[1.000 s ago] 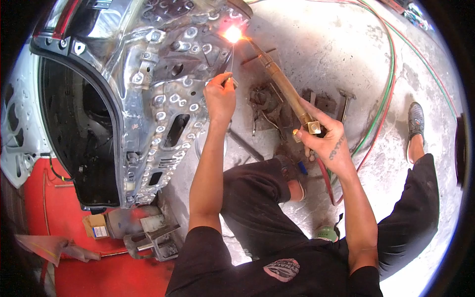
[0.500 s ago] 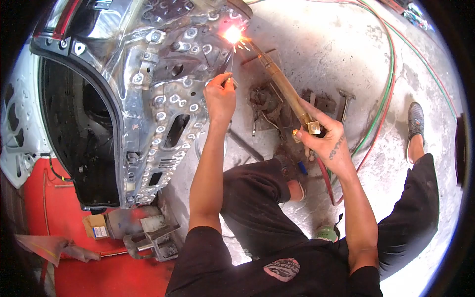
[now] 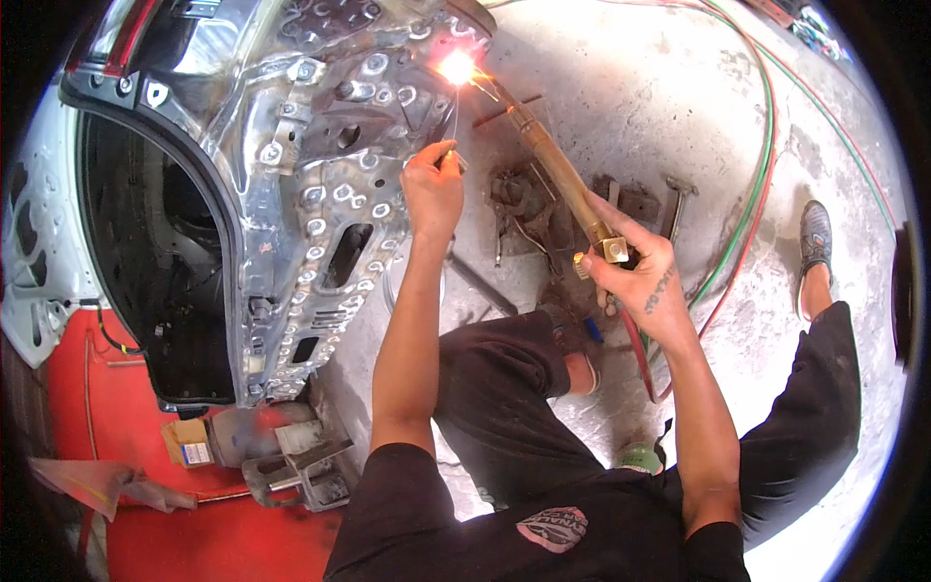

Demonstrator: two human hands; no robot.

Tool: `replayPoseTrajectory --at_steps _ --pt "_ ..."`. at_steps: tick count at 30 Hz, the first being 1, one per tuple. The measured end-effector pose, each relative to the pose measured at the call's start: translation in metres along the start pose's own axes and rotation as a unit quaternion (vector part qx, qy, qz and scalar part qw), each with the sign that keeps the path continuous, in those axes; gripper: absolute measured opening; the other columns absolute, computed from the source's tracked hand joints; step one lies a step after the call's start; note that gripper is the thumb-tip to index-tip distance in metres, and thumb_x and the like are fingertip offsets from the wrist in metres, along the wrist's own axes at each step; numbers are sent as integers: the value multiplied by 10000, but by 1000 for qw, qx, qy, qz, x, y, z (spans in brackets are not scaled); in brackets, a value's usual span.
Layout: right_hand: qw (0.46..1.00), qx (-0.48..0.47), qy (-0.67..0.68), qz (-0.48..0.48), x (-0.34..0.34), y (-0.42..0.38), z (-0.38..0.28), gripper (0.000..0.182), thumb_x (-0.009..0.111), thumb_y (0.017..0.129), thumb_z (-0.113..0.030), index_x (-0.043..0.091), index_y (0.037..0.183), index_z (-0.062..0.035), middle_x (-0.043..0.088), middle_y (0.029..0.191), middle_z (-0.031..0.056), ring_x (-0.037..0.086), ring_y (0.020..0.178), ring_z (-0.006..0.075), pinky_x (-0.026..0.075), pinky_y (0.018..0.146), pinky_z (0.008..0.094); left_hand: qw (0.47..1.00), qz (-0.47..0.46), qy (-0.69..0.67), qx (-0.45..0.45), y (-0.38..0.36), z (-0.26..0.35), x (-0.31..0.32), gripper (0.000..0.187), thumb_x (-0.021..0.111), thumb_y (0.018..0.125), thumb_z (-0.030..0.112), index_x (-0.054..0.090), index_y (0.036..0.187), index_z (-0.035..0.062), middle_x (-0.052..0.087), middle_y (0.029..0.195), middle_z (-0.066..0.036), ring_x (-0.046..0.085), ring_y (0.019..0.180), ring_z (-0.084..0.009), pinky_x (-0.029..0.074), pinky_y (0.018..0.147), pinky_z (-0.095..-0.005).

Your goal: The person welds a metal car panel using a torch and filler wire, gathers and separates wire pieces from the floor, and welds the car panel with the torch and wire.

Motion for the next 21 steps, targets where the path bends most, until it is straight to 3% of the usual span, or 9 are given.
replayPoseTrajectory --at_steps 21 --pt "1000 3 4 -8 -2 0 1 635 756 939 -66 569 1544 -121 625 797 -36 571 602 57 485 515 251 1000 7 -8 0 2 0 1 230 646 950 38 780 1115 -50 750 781 -137 675 677 -177 524 662 -352"
Point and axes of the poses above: each hand's wrist, its own y-axis towards the middle knuckle, its own x-axis out of the palm, z = x × y, the point moved 4 cm from there along y, towards the middle knuckle
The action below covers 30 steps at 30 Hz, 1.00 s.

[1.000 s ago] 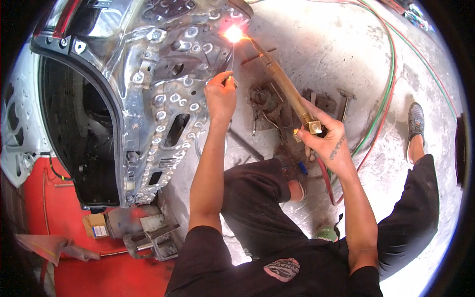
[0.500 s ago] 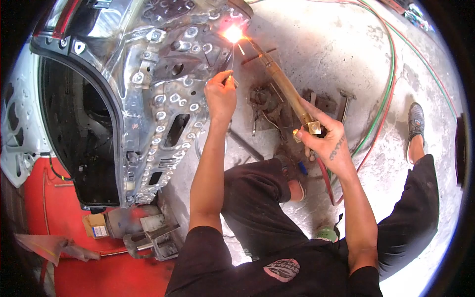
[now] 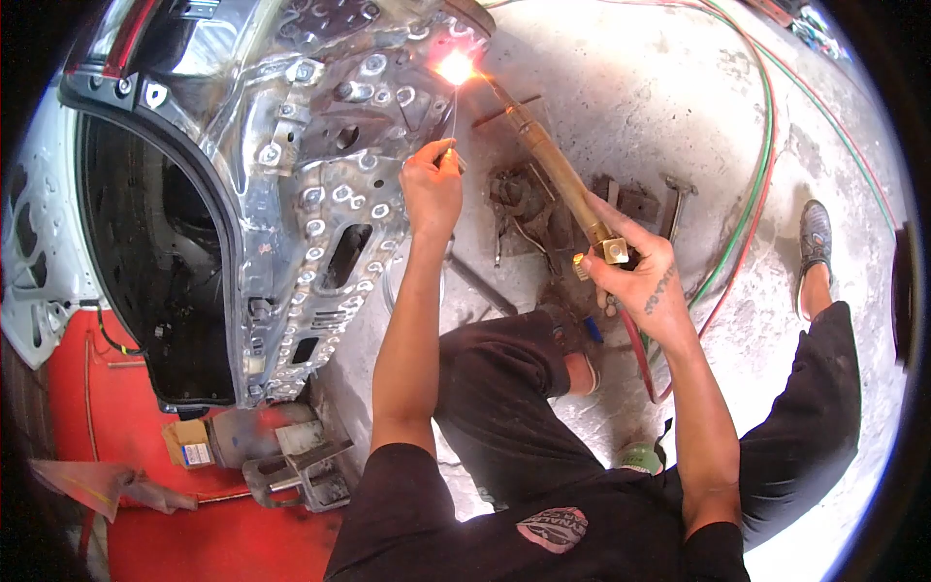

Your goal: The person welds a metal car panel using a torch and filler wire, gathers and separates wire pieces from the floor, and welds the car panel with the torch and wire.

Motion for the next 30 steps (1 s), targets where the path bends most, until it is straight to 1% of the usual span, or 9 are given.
replayPoseTrajectory --at_steps 1,4,7,16,19,22,25,28,30 --pt "1000 -1 0 2 0 0 0 635 755 939 -65 569 1544 -121 626 798 -36 572 603 58 486 514 251 1000 2 -1 6 0 -1 0 231 645 950 38 779 1115 -50 749 778 -136 672 675 -175 522 662 -351" --pt "1000 1 1 -1 0 0 -2 636 753 938 -63 569 1544 -121 627 799 -36 573 605 57 486 516 249 1000 -6 -4 -14 -1 3 -1 233 643 949 39 779 1115 -50 748 776 -135 674 674 -177 523 664 -352" --pt "1000 -15 -11 4 0 0 -1 636 753 935 -59 572 1542 -120 629 799 -34 574 609 56 486 518 248 1000 -6 -2 -15 -1 1 0 236 641 949 41 776 1118 -55 747 776 -134 675 675 -178 523 663 -354" --pt "1000 7 -3 2 0 -1 -3 633 748 939 -59 571 1543 -121 622 793 -39 568 615 50 483 524 247 999 8 -19 25 1 -1 4 235 648 949 38 776 1123 -55 740 758 -120 659 657 -165 514 643 -347" --pt "1000 -1 -1 2 0 0 -1 634 748 940 -59 569 1545 -121 617 789 -40 565 615 49 480 524 248 1000 -11 -19 -8 1 -1 3 278 660 954 83 777 1174 -40 785 909 -100 645 770 -123 505 694 -305" --pt "1000 6 2 -1 1 -1 -4 635 747 940 -59 568 1546 -124 614 788 -40 563 614 50 478 521 247 1000 -14 -20 -11 2 -1 3 274 655 959 81 777 1171 -43 780 893 -88 629 741 -110 495 667 -300" --pt "1000 -8 -1 -1 1 0 -1 635 746 940 -57 570 1546 -126 614 790 -39 563 615 50 478 523 247 1000 -4 -27 -8 2 -2 5 232 656 951 42 775 1126 -54 734 749 -112 652 650 -155 513 634 -345" --pt "1000 -16 -15 4 1 1 0 636 747 939 -55 569 1546 -126 615 794 -38 563 615 51 479 522 248 1000 -1 -29 7 3 -5 6 233 656 952 43 775 1127 -53 729 744 -105 645 645 -150 510 629 -347" --pt "1000 -8 -7 4 1 0 0 639 748 938 -57 568 1547 -127 616 795 -36 564 615 52 479 521 248 999 -4 -35 -6 4 -7 7 233 655 952 43 775 1127 -54 729 745 -107 646 646 -152 510 629 -346"
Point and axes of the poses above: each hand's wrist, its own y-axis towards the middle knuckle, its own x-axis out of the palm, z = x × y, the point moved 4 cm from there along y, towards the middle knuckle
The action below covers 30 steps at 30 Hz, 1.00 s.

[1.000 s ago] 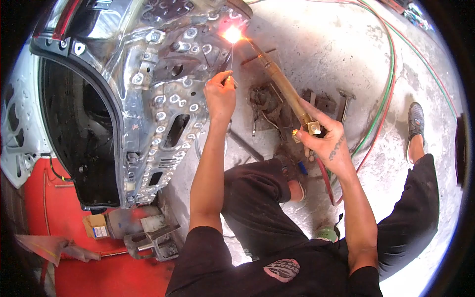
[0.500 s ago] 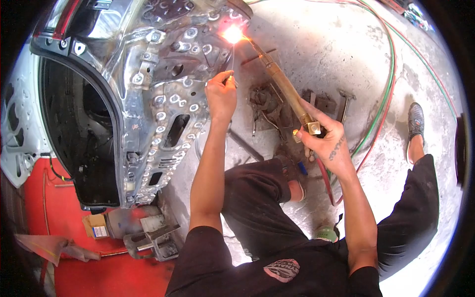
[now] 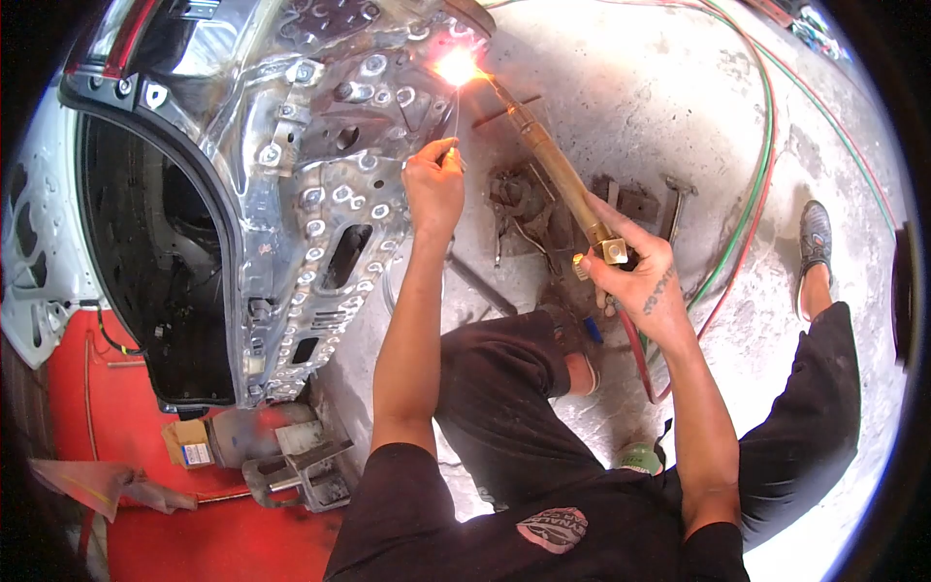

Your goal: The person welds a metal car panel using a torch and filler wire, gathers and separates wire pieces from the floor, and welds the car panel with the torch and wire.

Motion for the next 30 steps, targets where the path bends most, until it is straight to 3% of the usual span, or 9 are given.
replayPoseTrajectory --at_steps 7,16,19,22,30 --pt "1000 13 3 -3 0 -1 -2 643 748 937 -57 567 1549 -138 619 799 -35 567 615 52 481 517 249 999 11 5 49 0 3 0 239 653 952 40 774 1134 -56 728 746 -111 647 650 -149 507 628 -342" --pt "1000 12 -2 -3 1 -1 -2 643 750 937 -53 570 1548 -141 616 801 -35 567 614 55 483 523 248 1000 1 -3 15 -2 4 -2 243 650 952 43 774 1136 -58 721 741 -94 628 640 -137 492 612 -328" --pt "999 -34 -3 15 1 2 7 643 751 934 -46 574 1545 -144 615 801 -38 565 611 56 481 520 249 1000 -5 -14 -2 -2 0 -1 242 650 954 45 773 1135 -59 722 744 -91 624 640 -130 484 605 -324" --pt "1000 9 7 6 0 -1 -2 637 755 933 -44 579 1539 -131 613 809 -41 559 635 49 485 546 249 1000 5 -17 21 -2 3 -2 241 651 954 46 774 1135 -56 720 743 -91 619 638 -123 476 597 -321" --pt "1000 -13 -6 9 0 0 0 642 762 925 -41 576 1536 -102 614 819 -38 546 643 43 484 567 251 1000 2 -11 25 3 -1 3 240 655 945 46 775 1127 -56 761 814 -155 661 679 -165 509 646 -342"
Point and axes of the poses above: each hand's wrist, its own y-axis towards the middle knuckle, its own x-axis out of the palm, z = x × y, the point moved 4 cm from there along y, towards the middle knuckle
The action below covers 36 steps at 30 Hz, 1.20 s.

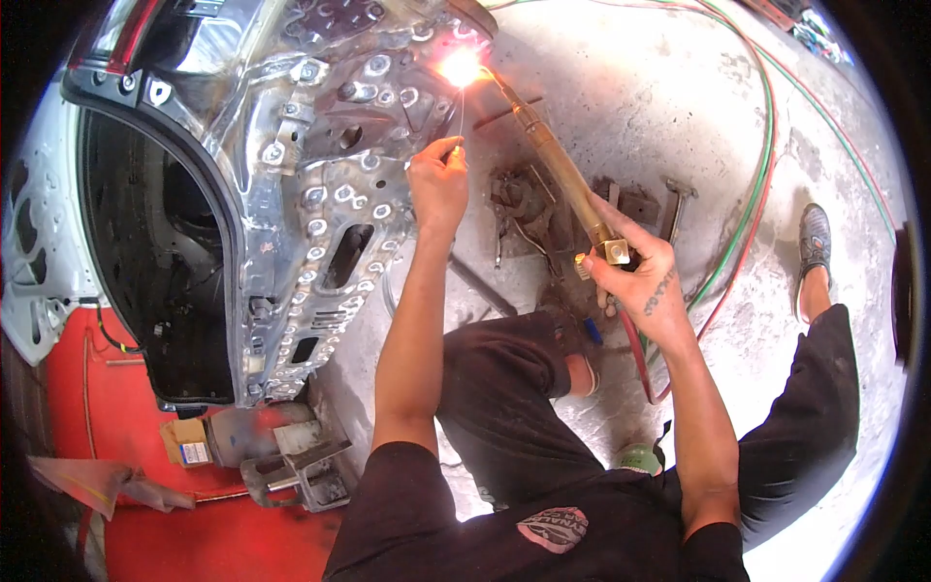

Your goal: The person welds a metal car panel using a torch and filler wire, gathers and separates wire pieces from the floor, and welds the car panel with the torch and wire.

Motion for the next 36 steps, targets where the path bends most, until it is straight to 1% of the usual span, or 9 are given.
replayPoseTrajectory --at_steps 4,7,16,19,22,28,36 --pt "1000 1 -4 -4 -1 0 0 641 761 926 -44 576 1537 -105 617 817 -35 554 635 48 484 556 254 1000 4 -4 2 1 -3 2 240 657 942 46 775 1122 -59 765 823 -160 663 686 -167 510 649 -343" --pt "999 39 10 -7 1 -1 -4 640 758 928 -47 575 1538 -109 624 814 -29 564 623 57 483 541 256 1000 9 5 20 1 0 1 237 657 940 45 775 1116 -61 760 814 -153 656 676 -160 506 641 -340" --pt "1000 16 12 -5 1 1 2 648 751 930 -42 567 1546 -118 628 811 -23 569 623 62 484 537 258 1000 3 4 3 0 6 0 235 654 945 48 776 1117 -56 745 781 -147 643 667 -149 496 627 -344" --pt "1000 4 10 -5 1 1 2 652 753 928 -42 566 1548 -121 630 815 -23 573 631 60 488 544 256 1000 3 -9 -7 2 -1 2 237 654 947 51 775 1120 -55 744 781 -151 643 667 -154 497 631 -350" --pt "1000 18 6 -4 0 0 0 651 753 927 -40 568 1546 -117 635 824 -21 571 645 57 492 563 256 1000 7 5 8 3 2 2 237 654 946 51 776 1121 -53 745 787 -156 646 669 -163 499 636 -357" --pt "1000 -2 -2 -5 -2 1 3 642 754 927 -39 575 1540 -110 633 833 -22 563 673 52 494 591 259 1000 3 -3 -12 4 -3 5 240 661 940 47 776 1126 -51 756 809 -161 663 686 -178 515 660 -362" --pt "1000 27 1 -8 0 -1 -3 650 752 933 -45 562 1550 -116 623 811 -22 567 623 56 489 545 255 1000 4 0 -1 3 1 3 232 663 943 44 776 1120 -55 754 799 -152 656 685 -163 511 652 -354"
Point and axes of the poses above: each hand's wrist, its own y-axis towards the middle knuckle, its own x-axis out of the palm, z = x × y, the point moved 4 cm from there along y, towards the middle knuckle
